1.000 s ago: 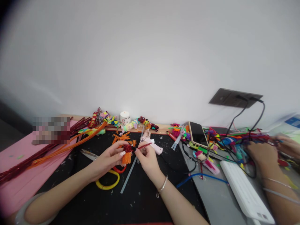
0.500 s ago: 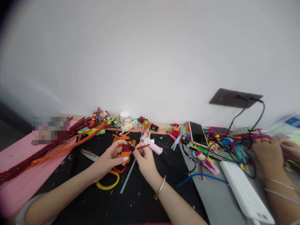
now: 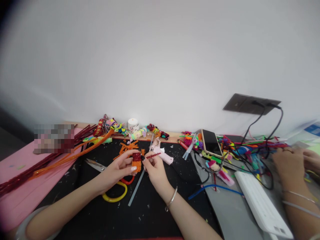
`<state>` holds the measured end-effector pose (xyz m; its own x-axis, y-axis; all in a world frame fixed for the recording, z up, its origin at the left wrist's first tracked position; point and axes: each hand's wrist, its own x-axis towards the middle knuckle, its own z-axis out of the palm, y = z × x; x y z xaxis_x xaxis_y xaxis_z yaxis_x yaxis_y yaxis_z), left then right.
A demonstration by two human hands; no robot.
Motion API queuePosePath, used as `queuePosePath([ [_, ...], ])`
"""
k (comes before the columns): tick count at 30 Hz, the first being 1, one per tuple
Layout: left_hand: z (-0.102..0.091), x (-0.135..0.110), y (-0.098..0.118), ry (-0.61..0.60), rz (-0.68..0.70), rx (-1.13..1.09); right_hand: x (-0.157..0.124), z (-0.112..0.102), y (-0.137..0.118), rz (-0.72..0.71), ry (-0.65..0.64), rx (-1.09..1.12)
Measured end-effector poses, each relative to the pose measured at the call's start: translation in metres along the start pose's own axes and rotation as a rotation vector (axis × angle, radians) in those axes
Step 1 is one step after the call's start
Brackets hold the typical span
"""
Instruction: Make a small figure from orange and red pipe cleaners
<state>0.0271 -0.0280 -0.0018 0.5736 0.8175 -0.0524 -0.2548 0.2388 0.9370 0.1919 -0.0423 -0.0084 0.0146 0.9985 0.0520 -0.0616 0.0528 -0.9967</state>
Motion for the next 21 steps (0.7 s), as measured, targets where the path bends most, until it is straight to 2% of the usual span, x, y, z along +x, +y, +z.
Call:
queuePosePath([
  [9, 0.0009, -0.0045, 0.0103, -0.013, -0.125, 0.042, -0.0002, -0.0001, -0.0017, -0.034, -0.028, -0.010],
  [14, -0.0010, -0.0045, 0.0082, -0.048, -0.120, -0.052, -0.0005, -0.0010, -0.0027, -0.057, -0.037, -0.036],
  [21, 0.0011, -0.0034, 0.0090, -0.032, -0.103, -0.101, -0.0005, -0.0035, 0.0019, -0.141, -0.029, -0.097],
])
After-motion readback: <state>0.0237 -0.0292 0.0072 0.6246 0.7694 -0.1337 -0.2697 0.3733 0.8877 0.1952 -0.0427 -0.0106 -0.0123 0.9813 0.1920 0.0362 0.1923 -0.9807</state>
